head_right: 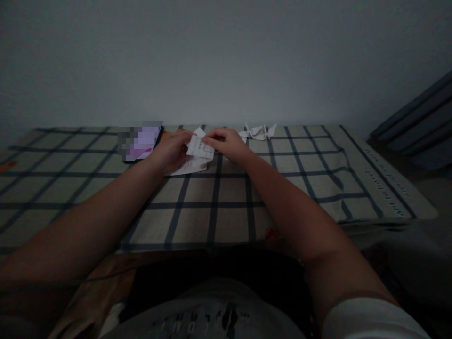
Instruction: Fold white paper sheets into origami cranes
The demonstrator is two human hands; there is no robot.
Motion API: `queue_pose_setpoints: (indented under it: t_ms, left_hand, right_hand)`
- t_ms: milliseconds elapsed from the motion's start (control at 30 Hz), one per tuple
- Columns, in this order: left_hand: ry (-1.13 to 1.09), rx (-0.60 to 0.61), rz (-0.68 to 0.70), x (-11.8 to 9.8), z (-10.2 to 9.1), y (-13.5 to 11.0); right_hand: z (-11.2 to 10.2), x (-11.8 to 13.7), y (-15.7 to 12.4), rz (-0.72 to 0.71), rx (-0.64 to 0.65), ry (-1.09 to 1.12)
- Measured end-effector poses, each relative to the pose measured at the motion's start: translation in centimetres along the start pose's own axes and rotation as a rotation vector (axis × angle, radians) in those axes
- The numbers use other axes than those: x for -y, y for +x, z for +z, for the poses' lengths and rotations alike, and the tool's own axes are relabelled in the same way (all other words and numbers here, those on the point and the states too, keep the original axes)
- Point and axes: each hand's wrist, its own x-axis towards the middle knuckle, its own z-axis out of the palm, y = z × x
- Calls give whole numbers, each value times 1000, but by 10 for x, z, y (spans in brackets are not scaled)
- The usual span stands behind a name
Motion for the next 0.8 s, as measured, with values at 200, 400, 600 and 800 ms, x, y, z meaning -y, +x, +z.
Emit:
queue_pose_setpoints:
  t_ms: [200, 400, 600, 800]
  left_hand:
    - [5, -15, -29, -4, 3, -6]
    - [6, 15, 5, 2, -2, -2]
    - [29, -15, 60, -4, 3, -6]
    - [218, -61, 125, -9, -1, -10]
  right_hand:
    - [0, -1, 2, 34, -132, 43]
    - [1, -3, 4, 46, -155, 72]
    - [-1, -10, 4, -10, -94, -4]
    - [-6, -12, 5, 35, 3, -22]
